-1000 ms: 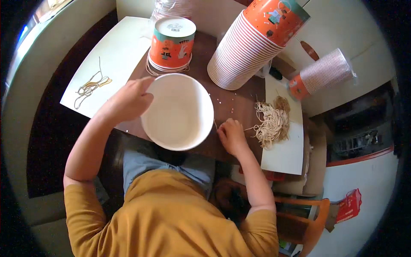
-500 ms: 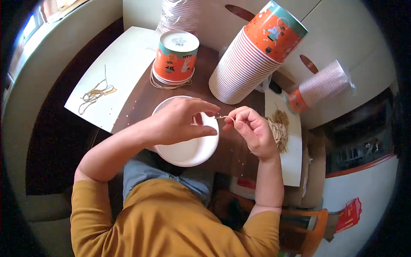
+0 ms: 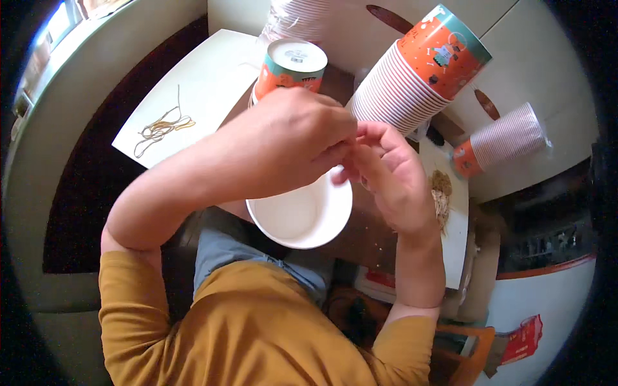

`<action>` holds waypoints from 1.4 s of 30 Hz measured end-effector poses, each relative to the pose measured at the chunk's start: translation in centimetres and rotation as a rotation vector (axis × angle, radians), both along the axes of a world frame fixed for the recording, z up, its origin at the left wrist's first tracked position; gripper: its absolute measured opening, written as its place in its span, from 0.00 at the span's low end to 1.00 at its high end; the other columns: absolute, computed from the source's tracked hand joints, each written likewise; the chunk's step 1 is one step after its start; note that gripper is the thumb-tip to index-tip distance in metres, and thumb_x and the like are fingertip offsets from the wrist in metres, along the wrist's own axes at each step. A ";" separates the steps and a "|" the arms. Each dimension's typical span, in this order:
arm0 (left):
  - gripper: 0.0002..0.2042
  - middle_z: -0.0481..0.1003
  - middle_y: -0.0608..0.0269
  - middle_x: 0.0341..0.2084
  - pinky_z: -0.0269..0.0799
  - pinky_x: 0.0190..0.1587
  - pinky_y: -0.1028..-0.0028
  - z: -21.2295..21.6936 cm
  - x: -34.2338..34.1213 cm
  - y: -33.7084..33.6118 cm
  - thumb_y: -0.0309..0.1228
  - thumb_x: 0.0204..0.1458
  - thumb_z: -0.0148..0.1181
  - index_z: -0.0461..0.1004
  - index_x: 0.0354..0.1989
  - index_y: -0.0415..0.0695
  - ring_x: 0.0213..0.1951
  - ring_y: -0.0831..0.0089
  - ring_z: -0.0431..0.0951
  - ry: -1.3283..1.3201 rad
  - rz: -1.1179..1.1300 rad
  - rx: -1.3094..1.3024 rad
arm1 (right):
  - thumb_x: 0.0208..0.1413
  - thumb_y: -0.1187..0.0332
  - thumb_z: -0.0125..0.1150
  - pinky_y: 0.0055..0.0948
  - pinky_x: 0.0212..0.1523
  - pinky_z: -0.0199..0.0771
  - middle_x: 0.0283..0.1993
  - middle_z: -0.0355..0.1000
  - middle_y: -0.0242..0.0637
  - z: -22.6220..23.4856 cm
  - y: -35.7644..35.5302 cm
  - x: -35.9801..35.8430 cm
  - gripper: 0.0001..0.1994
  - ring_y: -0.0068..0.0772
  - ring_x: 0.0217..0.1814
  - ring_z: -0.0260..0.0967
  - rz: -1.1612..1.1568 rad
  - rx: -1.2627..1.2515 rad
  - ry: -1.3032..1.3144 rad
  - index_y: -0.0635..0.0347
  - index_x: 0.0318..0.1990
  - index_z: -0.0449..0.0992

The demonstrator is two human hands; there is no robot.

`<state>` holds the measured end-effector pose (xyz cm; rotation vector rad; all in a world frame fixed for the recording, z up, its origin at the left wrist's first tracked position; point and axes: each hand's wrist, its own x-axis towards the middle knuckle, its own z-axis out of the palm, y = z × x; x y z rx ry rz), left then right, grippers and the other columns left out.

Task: Attaching decorative strings to paper cups by threading them through pre-punched holes and tying knots.

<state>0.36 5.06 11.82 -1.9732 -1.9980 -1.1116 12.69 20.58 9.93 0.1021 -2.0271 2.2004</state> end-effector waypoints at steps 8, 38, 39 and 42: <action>0.05 0.75 0.59 0.22 0.73 0.28 0.69 -0.4 -1.8 -2.9 0.26 0.46 0.63 0.76 0.30 0.40 0.24 0.65 0.77 0.002 0.040 0.089 | 0.54 0.73 0.61 0.18 0.32 0.69 0.31 0.73 0.30 0.5 -1.9 -1.7 0.05 0.13 0.31 0.67 -0.265 0.496 0.120 0.63 0.37 0.75; 0.06 0.74 0.53 0.21 0.74 0.33 0.60 -10.3 -3.7 3.4 0.29 0.41 0.55 0.75 0.24 0.40 0.27 0.55 0.77 -0.041 0.322 -0.312 | 0.46 0.74 0.58 0.41 0.34 0.72 0.30 0.71 0.44 -8.6 1.8 -1.3 0.02 0.48 0.32 0.71 -0.360 1.077 0.017 0.62 0.28 0.74; 0.06 0.75 0.53 0.21 0.74 0.33 0.61 -10.2 -3.8 3.4 0.29 0.41 0.56 0.76 0.25 0.40 0.27 0.55 0.77 -0.087 0.313 -0.325 | 0.45 0.74 0.58 0.41 0.34 0.72 0.30 0.71 0.44 -8.7 1.9 -1.3 0.02 0.48 0.32 0.71 -0.357 1.078 0.018 0.63 0.28 0.74; 0.06 0.75 0.53 0.21 0.73 0.33 0.61 -10.7 -4.1 3.5 0.28 0.41 0.56 0.76 0.26 0.39 0.27 0.55 0.77 -0.176 0.282 -0.315 | 0.45 0.74 0.59 0.41 0.33 0.72 0.29 0.71 0.43 -8.7 2.2 -1.5 0.02 0.48 0.31 0.71 -0.353 1.074 0.024 0.62 0.27 0.74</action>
